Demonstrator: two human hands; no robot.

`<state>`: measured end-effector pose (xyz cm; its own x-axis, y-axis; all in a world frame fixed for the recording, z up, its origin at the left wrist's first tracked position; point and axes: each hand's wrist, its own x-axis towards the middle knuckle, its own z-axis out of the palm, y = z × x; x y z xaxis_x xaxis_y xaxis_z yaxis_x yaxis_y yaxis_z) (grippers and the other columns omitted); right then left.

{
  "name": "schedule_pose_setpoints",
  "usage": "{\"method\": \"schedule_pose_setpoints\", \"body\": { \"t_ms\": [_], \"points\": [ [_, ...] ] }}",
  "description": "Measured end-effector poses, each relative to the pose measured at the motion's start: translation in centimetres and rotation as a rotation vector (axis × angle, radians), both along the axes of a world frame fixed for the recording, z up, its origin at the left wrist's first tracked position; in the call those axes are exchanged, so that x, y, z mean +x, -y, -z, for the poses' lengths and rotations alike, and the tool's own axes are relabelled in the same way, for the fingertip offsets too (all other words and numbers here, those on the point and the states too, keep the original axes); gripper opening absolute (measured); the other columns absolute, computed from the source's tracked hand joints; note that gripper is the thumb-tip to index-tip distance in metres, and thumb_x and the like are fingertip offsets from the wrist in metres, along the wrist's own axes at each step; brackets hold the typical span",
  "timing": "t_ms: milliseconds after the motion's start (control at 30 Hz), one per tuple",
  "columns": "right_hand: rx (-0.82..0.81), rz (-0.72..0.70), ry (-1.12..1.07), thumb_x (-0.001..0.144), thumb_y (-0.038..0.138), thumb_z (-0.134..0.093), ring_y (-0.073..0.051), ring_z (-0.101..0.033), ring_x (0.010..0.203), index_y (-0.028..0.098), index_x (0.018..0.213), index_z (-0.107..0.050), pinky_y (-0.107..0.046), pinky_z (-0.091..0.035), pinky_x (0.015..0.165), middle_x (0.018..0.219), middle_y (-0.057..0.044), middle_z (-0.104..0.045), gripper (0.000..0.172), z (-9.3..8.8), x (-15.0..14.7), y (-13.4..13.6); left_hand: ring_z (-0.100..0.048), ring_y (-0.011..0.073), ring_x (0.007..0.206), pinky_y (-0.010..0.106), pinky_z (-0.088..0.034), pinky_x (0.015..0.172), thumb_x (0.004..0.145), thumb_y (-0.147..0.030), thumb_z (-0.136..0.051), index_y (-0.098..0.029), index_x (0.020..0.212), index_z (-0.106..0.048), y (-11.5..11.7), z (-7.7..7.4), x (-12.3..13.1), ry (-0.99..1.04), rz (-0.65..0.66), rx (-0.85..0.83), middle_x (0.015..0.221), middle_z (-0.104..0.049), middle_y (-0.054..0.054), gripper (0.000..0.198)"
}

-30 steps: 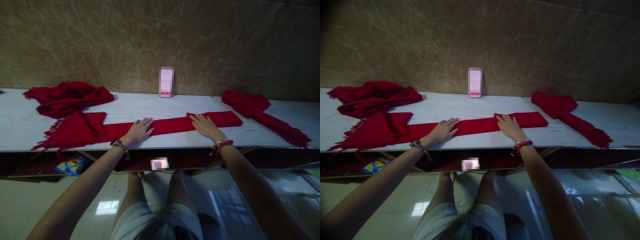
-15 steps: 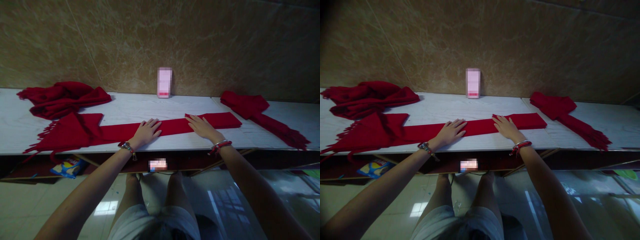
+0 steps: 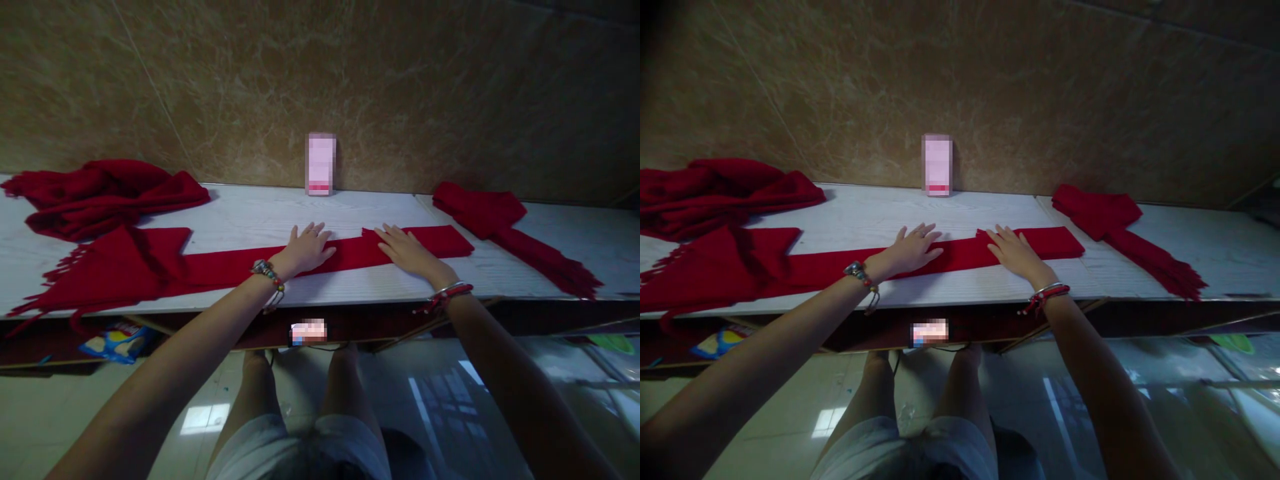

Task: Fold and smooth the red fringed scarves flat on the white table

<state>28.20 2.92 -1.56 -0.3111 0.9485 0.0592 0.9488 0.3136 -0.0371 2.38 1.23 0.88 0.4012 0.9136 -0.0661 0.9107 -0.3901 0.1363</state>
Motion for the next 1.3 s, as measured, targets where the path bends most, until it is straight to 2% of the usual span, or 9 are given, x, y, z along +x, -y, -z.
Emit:
{"method": "schedule_pose_setpoints", "body": {
  "t_ms": [167, 333, 533, 633, 833, 967, 1133, 1200, 1300],
  "points": [
    [-0.039, 0.063, 0.02, 0.093, 0.039, -0.025, -0.028, -0.024, 0.139, 0.023, 0.143, -0.035, -0.056, -0.024, 0.109, 0.152, -0.007, -0.03, 0.053, 0.3, 1.6, -0.4, -0.018, 0.0296, 0.141, 0.052, -0.023, 0.11, 0.095, -0.046, -0.03, -0.021, 0.144, -0.029, 0.0, 1.7, 3.1, 0.053, 0.119, 0.025, 0.154, -0.021, 0.009, 0.055],
    [-0.023, 0.115, -0.015, 0.093, 0.039, -0.023, -0.027, -0.03, 0.137, 0.027, 0.142, -0.035, -0.06, -0.029, 0.105, 0.149, -0.008, -0.036, 0.052, 1.1, 8.0, -1.1, -0.025, 0.0314, 0.138, 0.054, -0.025, 0.108, 0.096, -0.043, -0.029, -0.024, 0.141, -0.038, -0.1, 3.8, 2.0, 0.068, 0.227, 0.1, 0.152, -0.027, 0.007, 0.05],
    [-0.028, 0.362, 0.049, 0.091, 0.035, -0.028, -0.033, -0.033, 0.135, 0.015, 0.139, -0.041, -0.061, -0.032, 0.104, 0.146, -0.015, -0.039, 0.053, 0.2, 12.7, -1.9, -0.026, 0.0311, 0.138, 0.053, -0.027, 0.107, 0.096, -0.042, -0.028, -0.026, 0.141, -0.037, -0.1, 3.8, 1.4, 0.042, 0.249, 0.117, 0.152, -0.028, 0.005, 0.049],
    [0.004, 0.358, 0.059, 0.093, 0.037, -0.027, -0.033, -0.033, 0.135, 0.016, 0.14, -0.04, -0.06, -0.03, 0.105, 0.147, -0.014, -0.037, 0.054, -0.5, 11.9, -1.8, -0.026, 0.0318, 0.138, 0.053, -0.027, 0.106, 0.096, -0.042, -0.026, -0.026, 0.141, -0.037, -0.1, 3.8, 1.5, 0.021, 0.251, 0.121, 0.152, -0.027, 0.006, 0.049],
    [0.018, 0.091, -0.038, 0.093, 0.041, -0.023, -0.028, -0.027, 0.138, 0.026, 0.142, -0.036, -0.06, -0.027, 0.106, 0.149, -0.006, -0.036, 0.052, 1.1, 8.5, -1.6, -0.026, 0.031, 0.138, 0.053, -0.026, 0.107, 0.096, -0.041, -0.027, -0.026, 0.142, -0.036, -0.1, 3.9, 1.4, 0.011, 0.237, 0.114, 0.152, -0.027, 0.006, 0.049],
    [0.023, 0.215, -0.027, 0.092, 0.04, -0.025, -0.029, -0.032, 0.136, 0.028, 0.14, -0.039, -0.063, -0.029, 0.104, 0.147, -0.007, -0.039, 0.051, 1.5, 10.3, -2.0, -0.027, 0.0305, 0.137, 0.051, -0.026, 0.107, 0.096, -0.042, -0.026, -0.024, 0.142, -0.036, 0.1, 3.8, 1.4, 0.004, 0.25, 0.127, 0.152, -0.027, 0.007, 0.05],
    [0.058, 0.373, 0.028, 0.09, 0.038, -0.031, -0.036, -0.038, 0.131, 0.02, 0.135, -0.047, -0.067, -0.033, 0.099, 0.142, -0.015, -0.044, 0.051, 0.2, 12.4, -2.0, -0.029, 0.0306, 0.136, 0.051, -0.027, 0.106, 0.096, -0.043, -0.026, -0.023, 0.14, -0.039, 0.2, 3.9, 1.5, 0.031, 0.238, 0.147, 0.151, -0.03, 0.008, 0.05],
    [0.146, 0.281, -0.006, 0.09, 0.038, -0.034, -0.035, -0.04, 0.13, 0.02, 0.133, -0.05, -0.064, -0.033, 0.101, 0.14, -0.014, -0.048, 0.05, -0.2, 10.8, -1.5, -0.03, 0.0301, 0.136, 0.051, -0.027, 0.106, 0.095, -0.043, -0.027, -0.022, 0.139, -0.041, 0.3, 3.9, 1.5, 0.06, 0.232, 0.152, 0.15, -0.032, 0.008, 0.05],
    [0.18, -0.049, -0.113, 0.089, 0.037, -0.039, -0.026, -0.04, 0.131, 0.021, 0.131, -0.053, -0.051, -0.033, 0.107, 0.14, -0.009, -0.049, 0.047, -0.1, 6.2, -0.4, -0.031, 0.028, 0.135, 0.049, -0.025, 0.109, 0.094, -0.047, -0.032, -0.018, 0.137, -0.043, 0.5, 3.9, 1.5, 0.11, 0.232, 0.163, 0.147, -0.037, 0.009, 0.052]
  ]
}}
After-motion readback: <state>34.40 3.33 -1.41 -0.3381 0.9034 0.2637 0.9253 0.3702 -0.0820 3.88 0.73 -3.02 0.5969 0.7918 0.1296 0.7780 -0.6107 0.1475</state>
